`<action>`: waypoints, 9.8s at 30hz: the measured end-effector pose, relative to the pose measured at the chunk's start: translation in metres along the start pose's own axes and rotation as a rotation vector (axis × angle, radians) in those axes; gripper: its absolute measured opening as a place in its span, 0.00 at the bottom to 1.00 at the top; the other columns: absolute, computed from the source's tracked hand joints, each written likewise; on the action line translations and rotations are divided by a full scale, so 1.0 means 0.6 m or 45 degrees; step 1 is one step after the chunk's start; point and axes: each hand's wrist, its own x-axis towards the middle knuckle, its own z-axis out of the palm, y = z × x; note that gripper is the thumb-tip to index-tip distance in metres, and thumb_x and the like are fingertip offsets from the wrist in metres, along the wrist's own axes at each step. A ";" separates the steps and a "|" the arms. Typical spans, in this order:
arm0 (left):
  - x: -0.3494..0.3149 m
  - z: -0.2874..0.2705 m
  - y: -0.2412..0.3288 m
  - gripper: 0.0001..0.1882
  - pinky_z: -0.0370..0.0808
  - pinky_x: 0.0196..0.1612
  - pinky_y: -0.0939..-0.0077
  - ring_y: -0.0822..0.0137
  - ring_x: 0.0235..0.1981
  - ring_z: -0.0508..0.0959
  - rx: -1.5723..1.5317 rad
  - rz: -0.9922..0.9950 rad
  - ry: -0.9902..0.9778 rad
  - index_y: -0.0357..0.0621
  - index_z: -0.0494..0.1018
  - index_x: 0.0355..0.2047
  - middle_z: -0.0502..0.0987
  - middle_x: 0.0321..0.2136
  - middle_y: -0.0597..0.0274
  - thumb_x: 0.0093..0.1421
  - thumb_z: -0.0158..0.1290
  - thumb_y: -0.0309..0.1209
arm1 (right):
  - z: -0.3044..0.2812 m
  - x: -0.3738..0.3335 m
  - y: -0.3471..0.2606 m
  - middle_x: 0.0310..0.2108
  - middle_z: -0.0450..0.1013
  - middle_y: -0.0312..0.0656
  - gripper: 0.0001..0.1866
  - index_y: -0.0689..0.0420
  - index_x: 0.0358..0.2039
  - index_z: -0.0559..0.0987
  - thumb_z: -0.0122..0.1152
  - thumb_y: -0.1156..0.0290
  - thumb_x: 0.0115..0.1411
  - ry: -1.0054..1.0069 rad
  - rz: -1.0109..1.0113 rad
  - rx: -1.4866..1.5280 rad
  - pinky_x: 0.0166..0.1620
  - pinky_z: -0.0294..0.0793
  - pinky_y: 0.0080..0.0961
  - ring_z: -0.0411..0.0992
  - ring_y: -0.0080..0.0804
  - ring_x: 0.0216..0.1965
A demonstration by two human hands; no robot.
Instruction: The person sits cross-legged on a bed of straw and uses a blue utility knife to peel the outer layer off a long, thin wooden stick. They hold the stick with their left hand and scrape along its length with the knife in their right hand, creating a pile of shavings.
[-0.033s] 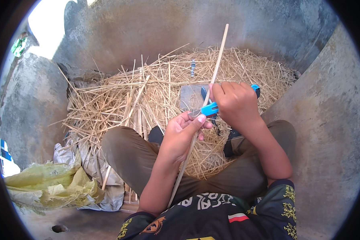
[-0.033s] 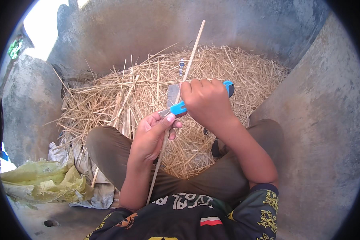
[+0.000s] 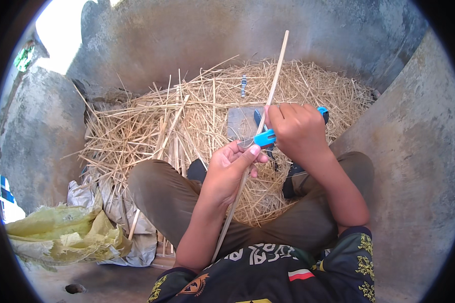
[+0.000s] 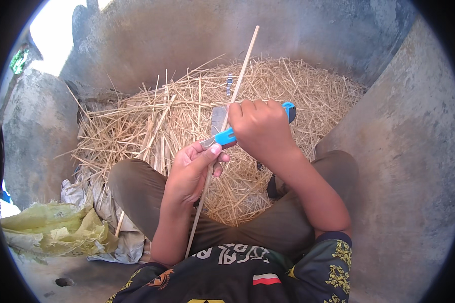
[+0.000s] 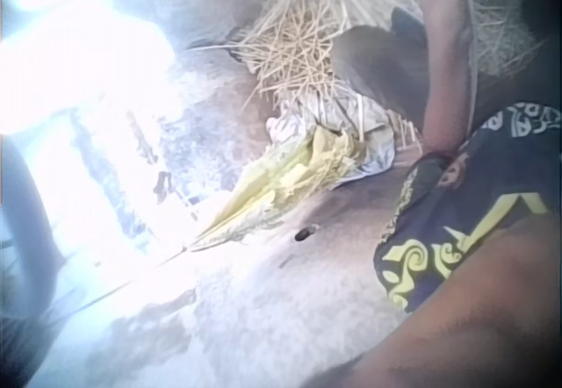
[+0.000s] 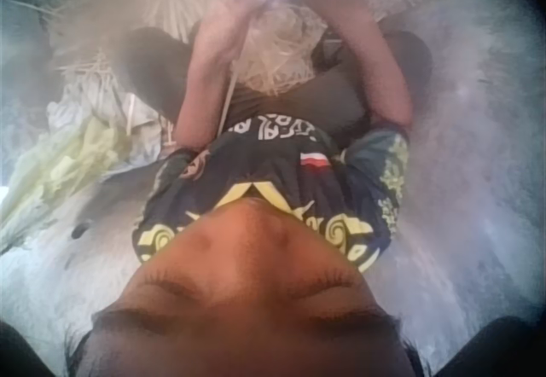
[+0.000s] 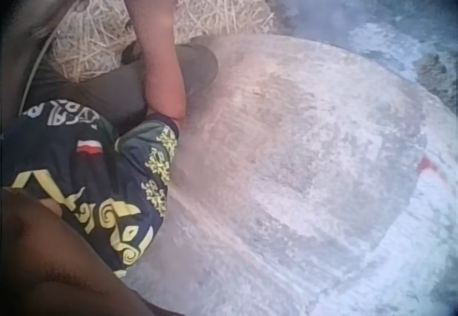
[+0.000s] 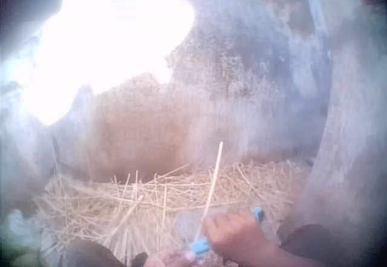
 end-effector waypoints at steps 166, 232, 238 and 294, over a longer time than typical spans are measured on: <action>0.022 -0.005 -0.022 0.08 0.77 0.25 0.80 0.65 0.32 0.83 0.114 0.487 0.457 0.40 0.68 0.44 0.78 0.37 0.58 0.73 0.46 0.32 | -0.012 -0.020 0.107 0.25 0.77 0.33 0.12 0.59 0.35 0.81 0.70 0.64 0.59 -1.044 0.773 1.861 0.29 0.69 0.16 0.72 0.17 0.25; 0.003 -0.015 0.012 0.16 0.73 0.30 0.83 0.72 0.37 0.80 0.011 0.439 0.347 0.37 0.70 0.49 0.80 0.39 0.59 0.65 0.59 0.31 | -0.016 0.011 0.021 0.33 0.78 0.39 0.15 0.62 0.51 0.77 0.60 0.70 0.66 -1.069 0.901 2.162 0.35 0.74 0.20 0.75 0.23 0.30; 0.001 -0.013 0.014 0.20 0.72 0.31 0.84 0.75 0.38 0.79 -0.013 0.441 0.361 0.36 0.71 0.55 0.80 0.41 0.62 0.66 0.58 0.32 | -0.012 0.004 -0.044 0.40 0.76 0.44 0.18 0.62 0.50 0.77 0.56 0.61 0.69 -0.385 0.510 1.578 0.48 0.74 0.29 0.76 0.34 0.44; -0.007 -0.048 0.057 0.15 0.66 0.27 0.81 0.75 0.25 0.69 -0.168 -0.039 -0.048 0.38 0.69 0.50 0.69 0.29 0.64 0.72 0.47 0.37 | 0.001 0.010 0.020 0.29 0.62 0.31 0.14 0.55 0.49 0.67 0.55 0.73 0.64 -0.311 1.151 2.265 0.32 0.63 0.21 0.60 0.16 0.27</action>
